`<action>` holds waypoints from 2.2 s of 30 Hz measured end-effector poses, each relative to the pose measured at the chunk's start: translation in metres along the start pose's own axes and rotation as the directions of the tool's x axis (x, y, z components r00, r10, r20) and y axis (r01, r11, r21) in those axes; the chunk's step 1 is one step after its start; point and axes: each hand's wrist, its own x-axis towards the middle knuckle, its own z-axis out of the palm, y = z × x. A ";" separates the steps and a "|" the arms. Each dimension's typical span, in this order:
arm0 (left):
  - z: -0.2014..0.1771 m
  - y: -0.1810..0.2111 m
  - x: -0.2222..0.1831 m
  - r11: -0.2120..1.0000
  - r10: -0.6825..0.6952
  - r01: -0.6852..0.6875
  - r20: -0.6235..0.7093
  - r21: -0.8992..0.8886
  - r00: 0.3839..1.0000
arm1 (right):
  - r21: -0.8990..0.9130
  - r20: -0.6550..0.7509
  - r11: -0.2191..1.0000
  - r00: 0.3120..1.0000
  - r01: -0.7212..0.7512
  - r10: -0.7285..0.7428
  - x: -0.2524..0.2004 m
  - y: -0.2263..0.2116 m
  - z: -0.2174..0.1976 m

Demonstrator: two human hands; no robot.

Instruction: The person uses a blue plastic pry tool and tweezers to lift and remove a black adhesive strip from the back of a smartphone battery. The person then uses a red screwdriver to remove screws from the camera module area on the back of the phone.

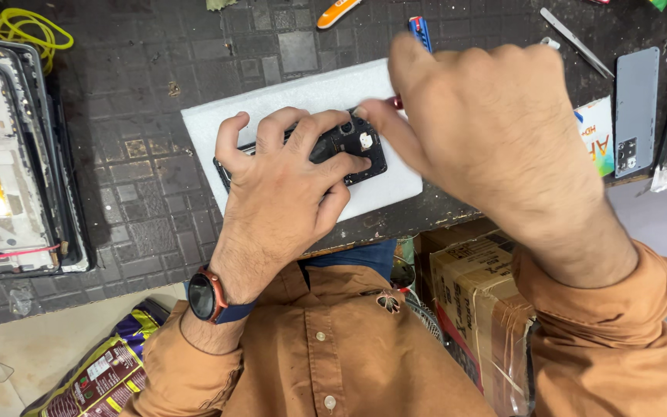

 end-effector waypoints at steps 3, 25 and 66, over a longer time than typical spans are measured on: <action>0.000 0.000 -0.001 1.000 0.009 -0.009 -0.008 0.005 1.000 | 0.036 -0.031 0.998 0.999 0.045 -0.044 -0.001 0.001 0.000; -0.001 0.002 0.001 1.000 0.005 -0.005 0.014 -0.013 1.000 | 0.887 -0.346 0.425 0.871 0.181 0.349 -0.037 0.019 0.074; -0.003 0.008 -0.004 0.998 0.057 -0.056 -0.114 0.013 0.992 | 0.959 -0.094 -0.020 0.382 0.284 0.920 -0.130 -0.025 0.158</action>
